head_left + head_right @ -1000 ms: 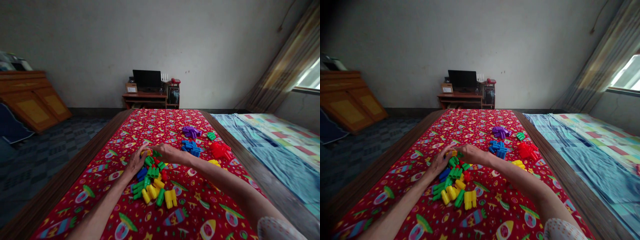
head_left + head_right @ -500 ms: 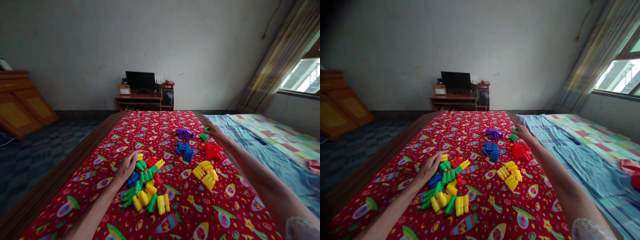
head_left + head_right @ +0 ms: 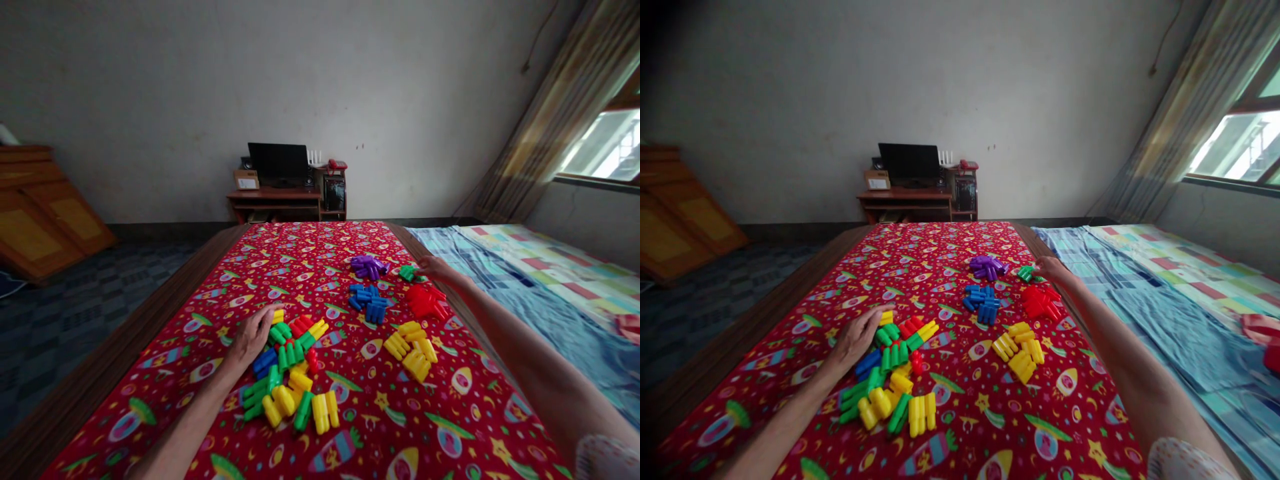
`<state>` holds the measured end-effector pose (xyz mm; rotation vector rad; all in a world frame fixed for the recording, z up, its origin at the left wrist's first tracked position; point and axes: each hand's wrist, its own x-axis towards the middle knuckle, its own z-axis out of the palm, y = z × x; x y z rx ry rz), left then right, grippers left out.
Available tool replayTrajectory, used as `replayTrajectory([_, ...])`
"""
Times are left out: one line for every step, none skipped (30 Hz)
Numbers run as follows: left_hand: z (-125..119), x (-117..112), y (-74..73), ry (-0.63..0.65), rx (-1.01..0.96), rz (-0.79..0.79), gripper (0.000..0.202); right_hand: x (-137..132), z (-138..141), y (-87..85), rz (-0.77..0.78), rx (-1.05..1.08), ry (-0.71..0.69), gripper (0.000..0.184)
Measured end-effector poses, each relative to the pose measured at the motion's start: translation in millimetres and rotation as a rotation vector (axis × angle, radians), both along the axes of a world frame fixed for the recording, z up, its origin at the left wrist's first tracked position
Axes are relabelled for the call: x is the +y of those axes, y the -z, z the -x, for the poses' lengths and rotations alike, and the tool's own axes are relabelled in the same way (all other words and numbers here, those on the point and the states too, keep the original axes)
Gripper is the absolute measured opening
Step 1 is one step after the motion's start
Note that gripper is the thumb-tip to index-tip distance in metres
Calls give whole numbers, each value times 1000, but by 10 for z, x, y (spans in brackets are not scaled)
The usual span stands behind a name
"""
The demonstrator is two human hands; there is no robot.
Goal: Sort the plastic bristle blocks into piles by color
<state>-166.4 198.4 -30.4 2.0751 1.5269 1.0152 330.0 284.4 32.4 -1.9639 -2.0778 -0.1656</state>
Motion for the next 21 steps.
replayTrajectory([1,2,7,2,-6,-2,53,-8,29,-38,13,-2,3,18])
replayTrajectory([2,5,16,0,-10,-6,53,-25,78,-83,20,-5,0,18])
replayTrajectory([4,8,27,-4,-13,-10,53,-52,155,-135,16,-7,-22,18])
replayTrajectory([6,11,39,-11,-15,-15,54,-93,262,-190,2,-5,-71,18])
replayTrajectory([9,13,53,-18,-17,-20,54,-150,404,-246,-15,4,-149,18])
replayTrajectory([13,16,66,-27,-21,-29,54,-223,578,-299,-35,22,-250,18])
replayTrajectory([18,17,77,-40,-25,-41,55,-311,781,-345,-42,52,-372,19])
replayTrajectory([24,18,86,-57,-27,-55,56,-410,1008,-380,-33,89,-494,20])
replayTrajectory([30,18,90,-78,-30,-66,56,-515,1251,-402,-27,131,-596,21])
replayTrajectory([35,18,91,-100,-37,-71,56,-619,1501,-408,-7,163,-705,21])
replayTrajectory([39,18,88,-124,-46,-70,56,-716,1753,-398,4,186,-795,21])
replayTrajectory([42,19,81,-150,-55,-66,55,-800,1999,-372,28,192,-874,21])
replayTrajectory([43,21,74,-177,-61,-61,55,-865,2235,-333,55,192,-942,20])
replayTrajectory([42,24,66,-200,-61,-57,54,-911,2458,-282,74,196,-991,17])
replayTrajectory([40,29,59,-215,-54,-53,53,-936,2663,-223,105,176,-1039,13])
replayTrajectory([38,35,54,-221,-44,-46,53,-944,2848,-159,140,136,-1051,10])
replayTrajectory([36,41,51,-218,-33,-38,52,-938,3009,-93,179,78,-1024,9])
replayTrajectory([34,46,49,-208,-23,-30,52,-923,3142,-30,209,18,-1000,10])
replayTrajectory([34,49,49,-195,-16,-24,52,-902,3245,27,225,-31,-976,11])
replayTrajectory([34,50,49,-182,-10,-21,51,-879,3313,74,226,-58,-970,11])
replayTrajectory([36,48,49,-171,-7,-20,50,-855,3344,108,213,-57,-984,11])
